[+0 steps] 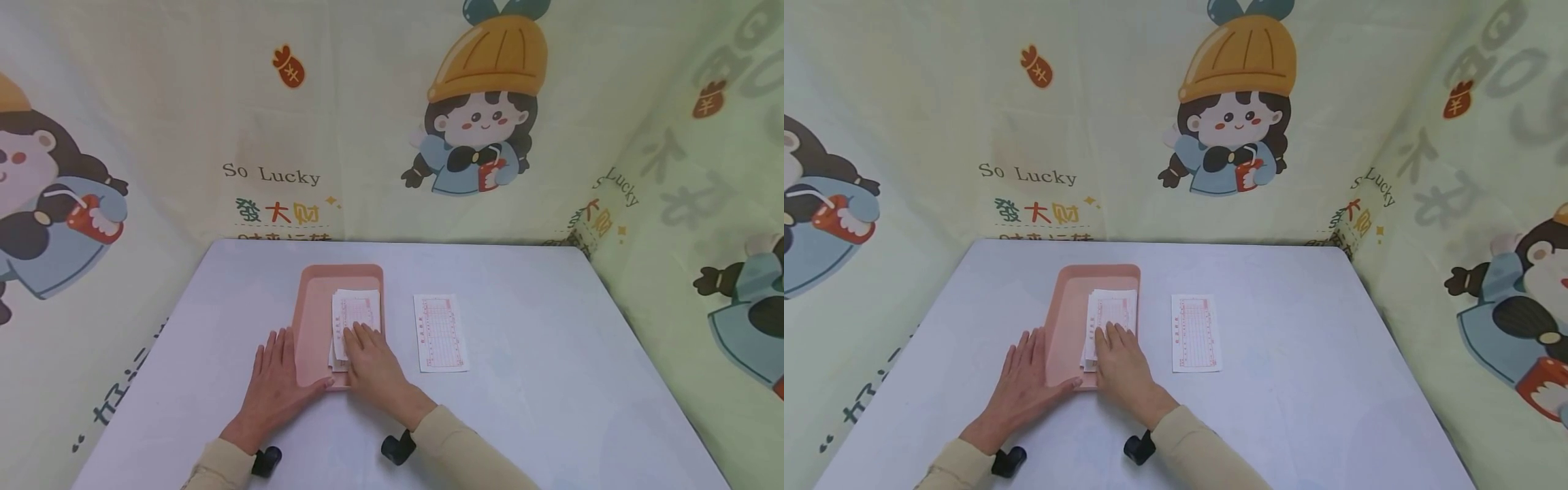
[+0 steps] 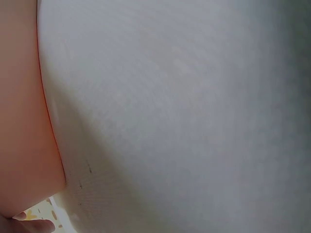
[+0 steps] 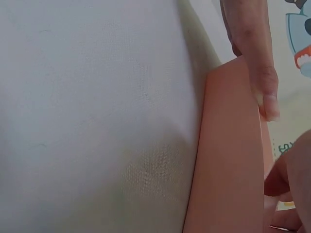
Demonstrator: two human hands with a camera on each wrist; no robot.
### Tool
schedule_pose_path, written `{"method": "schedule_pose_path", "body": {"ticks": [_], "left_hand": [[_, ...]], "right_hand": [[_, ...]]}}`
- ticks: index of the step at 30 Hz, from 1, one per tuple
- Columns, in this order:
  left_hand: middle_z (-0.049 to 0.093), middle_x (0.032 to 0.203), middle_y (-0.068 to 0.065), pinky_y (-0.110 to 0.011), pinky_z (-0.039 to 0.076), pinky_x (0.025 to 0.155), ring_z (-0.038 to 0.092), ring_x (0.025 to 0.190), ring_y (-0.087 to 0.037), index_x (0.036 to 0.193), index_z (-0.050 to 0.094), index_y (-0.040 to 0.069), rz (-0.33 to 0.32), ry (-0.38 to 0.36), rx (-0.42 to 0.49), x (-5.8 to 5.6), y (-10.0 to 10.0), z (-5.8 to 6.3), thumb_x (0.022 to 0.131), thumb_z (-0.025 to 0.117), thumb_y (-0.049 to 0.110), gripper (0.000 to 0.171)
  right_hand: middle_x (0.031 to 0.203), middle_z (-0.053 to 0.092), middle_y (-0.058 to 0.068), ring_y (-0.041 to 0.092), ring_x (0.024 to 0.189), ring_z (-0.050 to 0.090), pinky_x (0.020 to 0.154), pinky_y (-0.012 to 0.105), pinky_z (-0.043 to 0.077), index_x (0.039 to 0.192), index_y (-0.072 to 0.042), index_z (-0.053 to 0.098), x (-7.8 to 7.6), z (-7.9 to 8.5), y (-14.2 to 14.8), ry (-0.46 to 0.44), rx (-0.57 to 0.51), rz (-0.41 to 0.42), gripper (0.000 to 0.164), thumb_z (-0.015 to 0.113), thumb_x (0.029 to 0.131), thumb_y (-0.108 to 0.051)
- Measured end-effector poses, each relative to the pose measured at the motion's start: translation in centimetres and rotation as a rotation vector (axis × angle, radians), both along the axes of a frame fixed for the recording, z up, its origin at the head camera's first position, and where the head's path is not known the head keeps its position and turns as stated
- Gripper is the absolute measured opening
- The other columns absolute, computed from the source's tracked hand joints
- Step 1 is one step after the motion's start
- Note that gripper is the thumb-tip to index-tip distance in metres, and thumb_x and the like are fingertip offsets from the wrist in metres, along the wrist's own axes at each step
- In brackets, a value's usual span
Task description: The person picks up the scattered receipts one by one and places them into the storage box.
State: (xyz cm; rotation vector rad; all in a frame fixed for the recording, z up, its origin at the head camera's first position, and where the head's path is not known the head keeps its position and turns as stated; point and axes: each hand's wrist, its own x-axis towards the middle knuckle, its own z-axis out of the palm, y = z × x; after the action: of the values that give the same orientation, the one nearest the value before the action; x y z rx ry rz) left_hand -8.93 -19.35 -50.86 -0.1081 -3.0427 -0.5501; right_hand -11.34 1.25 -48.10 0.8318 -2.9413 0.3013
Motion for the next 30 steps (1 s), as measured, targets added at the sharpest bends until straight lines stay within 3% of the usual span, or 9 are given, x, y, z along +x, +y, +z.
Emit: {"method": "schedule_pose_path", "body": {"ticks": [9, 19, 30], "left_hand": [[0.021, 0.160, -0.031, -0.064, 0.011, 0.121, 0.013, 0.150, -0.048, 0.155, 0.013, -0.007, -0.002, -0.005, -0.009, 0.1, 0.0, 0.2, 0.077, 0.061, 0.077, 0.125], [0.021, 0.160, -0.031, -0.064, 0.011, 0.121, 0.013, 0.150, -0.048, 0.155, 0.013, -0.007, 0.000, -0.010, -0.005, 0.2, -0.1, 0.0, 0.077, 0.061, 0.077, 0.125], [0.020, 0.160, -0.031, -0.064, 0.010, 0.121, 0.012, 0.150, -0.048, 0.155, 0.012, -0.007, 0.001, -0.016, 0.001, 0.1, 0.1, 0.2, 0.076, 0.061, 0.077, 0.125]], "right_hand": [[0.158, 0.038, 0.012, 0.027, 0.147, 0.037, 0.121, 0.039, 0.030, 0.150, -0.007, 0.041, 0.2, 0.2, 1.0, -0.124, -0.100, 0.022, 0.059, 0.056, 0.095, -0.019], [0.153, 0.044, 0.016, 0.028, 0.143, 0.043, 0.118, 0.039, 0.036, 0.145, -0.002, 0.047, -0.3, 1.0, 2.8, -0.012, -0.183, 0.024, 0.055, 0.057, 0.093, -0.015], [0.153, 0.044, 0.016, 0.029, 0.144, 0.041, 0.118, 0.040, 0.036, 0.146, 0.000, 0.046, -0.6, 1.5, 5.5, 0.012, -0.249, -0.026, 0.055, 0.056, 0.093, -0.013]]}}
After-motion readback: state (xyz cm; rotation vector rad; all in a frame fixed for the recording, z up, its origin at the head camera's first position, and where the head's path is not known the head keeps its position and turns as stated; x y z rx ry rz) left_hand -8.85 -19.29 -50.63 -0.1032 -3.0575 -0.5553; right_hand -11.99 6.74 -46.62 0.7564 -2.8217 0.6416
